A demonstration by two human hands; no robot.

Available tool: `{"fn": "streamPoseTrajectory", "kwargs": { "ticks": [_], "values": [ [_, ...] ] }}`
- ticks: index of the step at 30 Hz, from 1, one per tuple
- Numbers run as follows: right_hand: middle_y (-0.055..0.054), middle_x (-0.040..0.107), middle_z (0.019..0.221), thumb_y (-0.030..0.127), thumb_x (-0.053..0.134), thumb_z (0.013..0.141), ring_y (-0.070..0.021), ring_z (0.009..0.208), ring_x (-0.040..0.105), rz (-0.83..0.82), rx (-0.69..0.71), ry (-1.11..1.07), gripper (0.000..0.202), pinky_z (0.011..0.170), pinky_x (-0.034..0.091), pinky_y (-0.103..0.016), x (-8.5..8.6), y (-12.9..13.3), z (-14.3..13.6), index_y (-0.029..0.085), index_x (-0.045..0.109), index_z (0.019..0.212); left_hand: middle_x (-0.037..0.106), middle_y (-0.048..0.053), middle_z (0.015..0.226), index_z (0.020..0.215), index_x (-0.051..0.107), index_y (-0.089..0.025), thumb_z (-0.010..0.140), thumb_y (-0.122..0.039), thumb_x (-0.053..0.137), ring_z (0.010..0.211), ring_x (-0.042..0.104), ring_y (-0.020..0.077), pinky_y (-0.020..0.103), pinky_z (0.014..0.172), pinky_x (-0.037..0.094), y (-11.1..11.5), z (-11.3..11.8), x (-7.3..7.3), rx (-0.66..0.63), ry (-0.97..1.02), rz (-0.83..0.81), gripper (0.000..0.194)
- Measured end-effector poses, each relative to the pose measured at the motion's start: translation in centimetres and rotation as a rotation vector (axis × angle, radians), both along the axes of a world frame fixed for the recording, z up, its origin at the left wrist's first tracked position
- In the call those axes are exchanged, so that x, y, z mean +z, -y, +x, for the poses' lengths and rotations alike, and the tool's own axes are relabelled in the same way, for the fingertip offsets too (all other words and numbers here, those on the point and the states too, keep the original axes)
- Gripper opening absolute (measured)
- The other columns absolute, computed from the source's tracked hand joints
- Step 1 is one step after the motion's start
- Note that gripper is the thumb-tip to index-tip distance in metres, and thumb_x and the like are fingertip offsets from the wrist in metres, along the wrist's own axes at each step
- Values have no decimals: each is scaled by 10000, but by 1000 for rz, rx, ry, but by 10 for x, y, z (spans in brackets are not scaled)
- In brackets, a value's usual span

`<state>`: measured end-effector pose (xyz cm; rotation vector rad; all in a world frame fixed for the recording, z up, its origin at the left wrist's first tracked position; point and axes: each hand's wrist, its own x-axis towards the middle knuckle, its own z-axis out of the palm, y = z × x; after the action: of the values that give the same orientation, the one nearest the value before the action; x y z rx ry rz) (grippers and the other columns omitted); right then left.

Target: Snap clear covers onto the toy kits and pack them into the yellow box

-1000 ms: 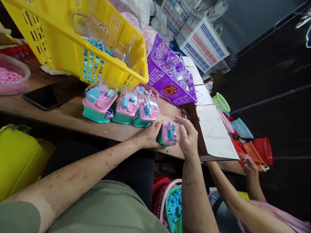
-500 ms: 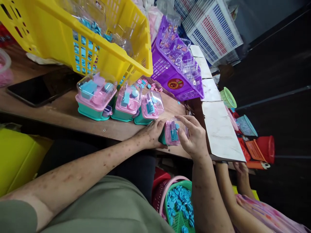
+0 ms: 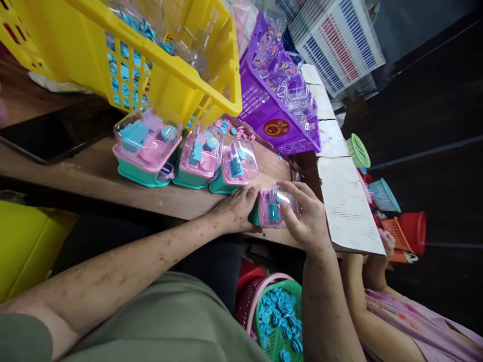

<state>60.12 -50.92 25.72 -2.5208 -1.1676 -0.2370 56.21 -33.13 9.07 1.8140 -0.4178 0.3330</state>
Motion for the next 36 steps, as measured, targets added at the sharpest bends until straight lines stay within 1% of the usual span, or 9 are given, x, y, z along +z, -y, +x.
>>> {"fn": "streamPoseTrajectory", "kwargs": {
  "ticks": [3, 6, 8, 12, 17, 21, 25, 30, 36],
  "values": [
    [-145, 758, 1370, 436, 660, 1082, -357, 1235, 772, -44, -12, 22, 433, 1066, 655, -537, -1, 3, -3, 244, 734, 1462, 546, 222, 1603, 1659, 340, -267, 645, -482, 1134, 1569, 551, 516, 726, 1285, 498, -1, 1, 1, -7, 9, 13, 1305],
    [-175, 737, 1437, 500, 647, 1098, -386, 1324, 737, -78, -6, 31, 504, 1116, 626, -576, -4, 4, -4, 226, 640, 1521, 534, 252, 1615, 1664, 324, -237, 665, -480, 1119, 1572, 546, 524, 717, 1284, 502, -1, 3, 1, -15, 20, 44, 1299],
    [-186, 735, 1426, 531, 631, 1113, -390, 1329, 730, -81, -1, 30, 518, 1120, 622, -584, -6, 3, -4, 221, 605, 1527, 521, 270, 1624, 1668, 317, -218, 678, -478, 1105, 1564, 551, 534, 719, 1284, 500, -1, 4, 0, -15, 19, 63, 1292],
    [-162, 742, 1321, 477, 616, 1119, -360, 1234, 754, -82, 30, 66, 452, 1061, 657, -555, -6, 1, -1, 243, 642, 1505, 507, 261, 1637, 1676, 305, -220, 690, -503, 1082, 1564, 546, 530, 726, 1297, 481, -2, 5, -1, -18, 30, 78, 1286],
    [-153, 742, 1378, 398, 587, 1105, -360, 1298, 748, -86, 47, 93, 457, 1115, 651, -574, -3, 0, 2, 262, 685, 1531, 497, 242, 1647, 1694, 286, -233, 715, -512, 1058, 1589, 514, 507, 711, 1305, 472, -2, 7, -5, -27, 64, 60, 1278],
    [-137, 751, 1380, 380, 629, 1069, -355, 1263, 766, -103, 46, 54, 455, 1111, 658, -569, -2, -1, 5, 269, 714, 1502, 482, 228, 1662, 1696, 286, -252, 740, -557, 1037, 1594, 514, 499, 712, 1300, 472, -2, 6, -6, -30, 65, 59, 1254],
    [-136, 750, 1362, 370, 672, 1035, -342, 1214, 782, -109, 49, 24, 454, 1089, 672, -547, -1, -2, 4, 253, 729, 1471, 504, 241, 1634, 1681, 299, -229, 726, -532, 1064, 1567, 549, 495, 683, 1270, 516, -3, 4, -3, -14, 69, 104, 1261],
    [-142, 751, 1348, 383, 670, 1048, -339, 1182, 790, -114, 15, -2, 458, 1074, 679, -541, -1, -3, -1, 243, 721, 1481, 549, 220, 1580, 1663, 324, -238, 677, -465, 1097, 1523, 581, 487, 687, 1255, 531, -2, 4, 0, 1, 60, 92, 1274],
    [-139, 757, 1335, 391, 659, 1057, -344, 1184, 783, -121, -27, 1, 450, 1061, 686, -532, -1, -5, -5, 248, 724, 1479, 583, 194, 1524, 1637, 354, -255, 671, -476, 1095, 1479, 609, 484, 682, 1233, 545, -2, 5, -1, -7, 49, 77, 1237]
  ]
}}
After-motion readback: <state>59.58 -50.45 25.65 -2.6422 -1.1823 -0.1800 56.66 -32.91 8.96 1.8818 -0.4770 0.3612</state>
